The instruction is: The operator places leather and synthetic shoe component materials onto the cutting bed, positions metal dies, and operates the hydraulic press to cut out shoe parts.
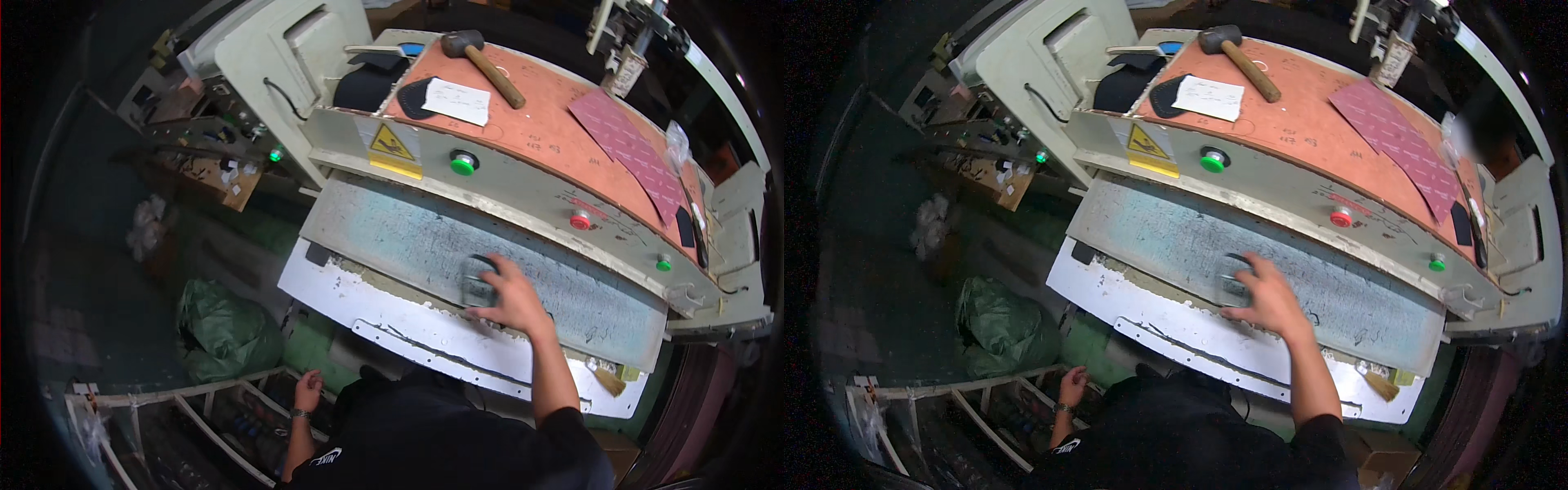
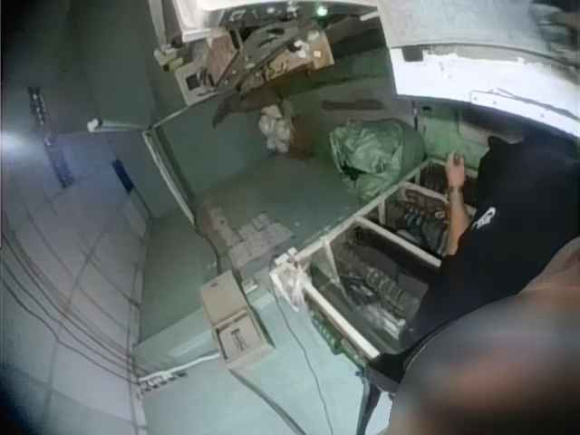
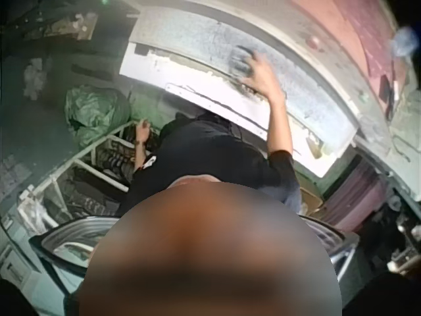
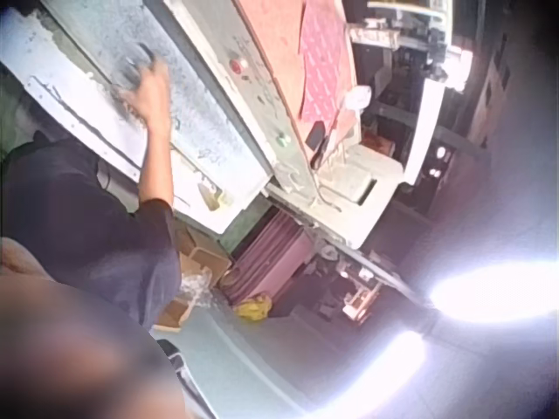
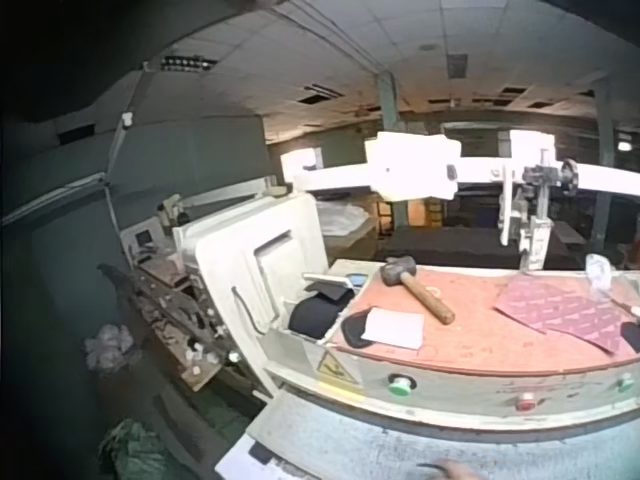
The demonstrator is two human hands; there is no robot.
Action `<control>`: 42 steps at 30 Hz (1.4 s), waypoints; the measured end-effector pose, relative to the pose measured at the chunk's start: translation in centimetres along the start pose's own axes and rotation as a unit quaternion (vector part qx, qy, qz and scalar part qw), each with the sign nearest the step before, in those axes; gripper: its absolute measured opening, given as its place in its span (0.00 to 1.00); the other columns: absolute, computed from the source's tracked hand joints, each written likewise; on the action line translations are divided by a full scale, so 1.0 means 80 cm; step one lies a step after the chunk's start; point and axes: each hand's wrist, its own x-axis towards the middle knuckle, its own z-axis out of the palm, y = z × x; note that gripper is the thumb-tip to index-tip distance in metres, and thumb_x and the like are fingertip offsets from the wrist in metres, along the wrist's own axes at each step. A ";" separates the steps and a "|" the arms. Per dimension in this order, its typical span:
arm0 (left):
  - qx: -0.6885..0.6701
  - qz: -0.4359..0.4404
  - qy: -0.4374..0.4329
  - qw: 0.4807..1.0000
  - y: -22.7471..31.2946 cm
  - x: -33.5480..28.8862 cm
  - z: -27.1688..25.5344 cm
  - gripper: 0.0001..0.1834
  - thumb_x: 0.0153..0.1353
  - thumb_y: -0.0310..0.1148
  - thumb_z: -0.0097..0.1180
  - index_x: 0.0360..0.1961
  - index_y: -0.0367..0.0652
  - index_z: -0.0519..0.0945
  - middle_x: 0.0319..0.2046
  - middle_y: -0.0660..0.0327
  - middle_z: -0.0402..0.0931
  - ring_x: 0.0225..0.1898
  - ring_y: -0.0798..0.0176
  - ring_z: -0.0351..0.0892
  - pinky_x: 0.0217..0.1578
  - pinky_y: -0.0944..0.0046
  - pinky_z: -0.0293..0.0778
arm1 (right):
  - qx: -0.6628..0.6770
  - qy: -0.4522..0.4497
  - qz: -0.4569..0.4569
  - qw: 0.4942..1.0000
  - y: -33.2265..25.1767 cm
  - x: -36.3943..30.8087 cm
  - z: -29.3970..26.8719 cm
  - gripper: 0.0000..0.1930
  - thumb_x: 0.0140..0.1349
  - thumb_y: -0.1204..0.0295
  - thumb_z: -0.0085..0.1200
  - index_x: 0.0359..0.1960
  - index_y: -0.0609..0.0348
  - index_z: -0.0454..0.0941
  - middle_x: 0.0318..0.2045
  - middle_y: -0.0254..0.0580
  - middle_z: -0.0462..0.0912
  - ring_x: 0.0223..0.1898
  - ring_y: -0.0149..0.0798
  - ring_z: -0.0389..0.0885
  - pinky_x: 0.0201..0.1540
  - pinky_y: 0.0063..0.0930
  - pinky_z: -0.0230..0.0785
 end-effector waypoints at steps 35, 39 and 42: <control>-0.233 -0.003 0.543 0.807 -0.008 -0.454 0.086 0.20 0.69 0.30 0.53 0.61 0.42 0.73 0.52 0.55 0.80 0.52 0.57 0.81 0.52 0.58 0.76 | 0.211 -0.317 -0.858 0.346 -1.085 -0.146 0.122 0.32 0.63 0.49 0.60 0.54 0.68 0.76 0.62 0.46 0.73 0.62 0.40 0.72 0.64 0.35 0.64; -0.273 -0.013 0.576 0.770 -0.001 -0.467 0.090 0.15 0.69 0.30 0.54 0.56 0.40 0.76 0.54 0.56 0.79 0.51 0.58 0.81 0.53 0.58 0.76 | 0.104 -0.309 -0.884 0.334 -1.120 -0.210 0.138 0.27 0.67 0.55 0.57 0.57 0.65 0.75 0.66 0.44 0.69 0.61 0.39 0.71 0.63 0.32 0.64; -0.263 -0.034 0.597 0.757 0.012 -0.480 0.083 0.15 0.69 0.30 0.55 0.55 0.40 0.76 0.53 0.57 0.79 0.51 0.58 0.81 0.53 0.58 0.76 | 0.110 -0.361 -0.878 0.296 -1.135 -0.232 0.162 0.27 0.67 0.55 0.58 0.57 0.65 0.75 0.66 0.44 0.69 0.60 0.38 0.72 0.63 0.32 0.65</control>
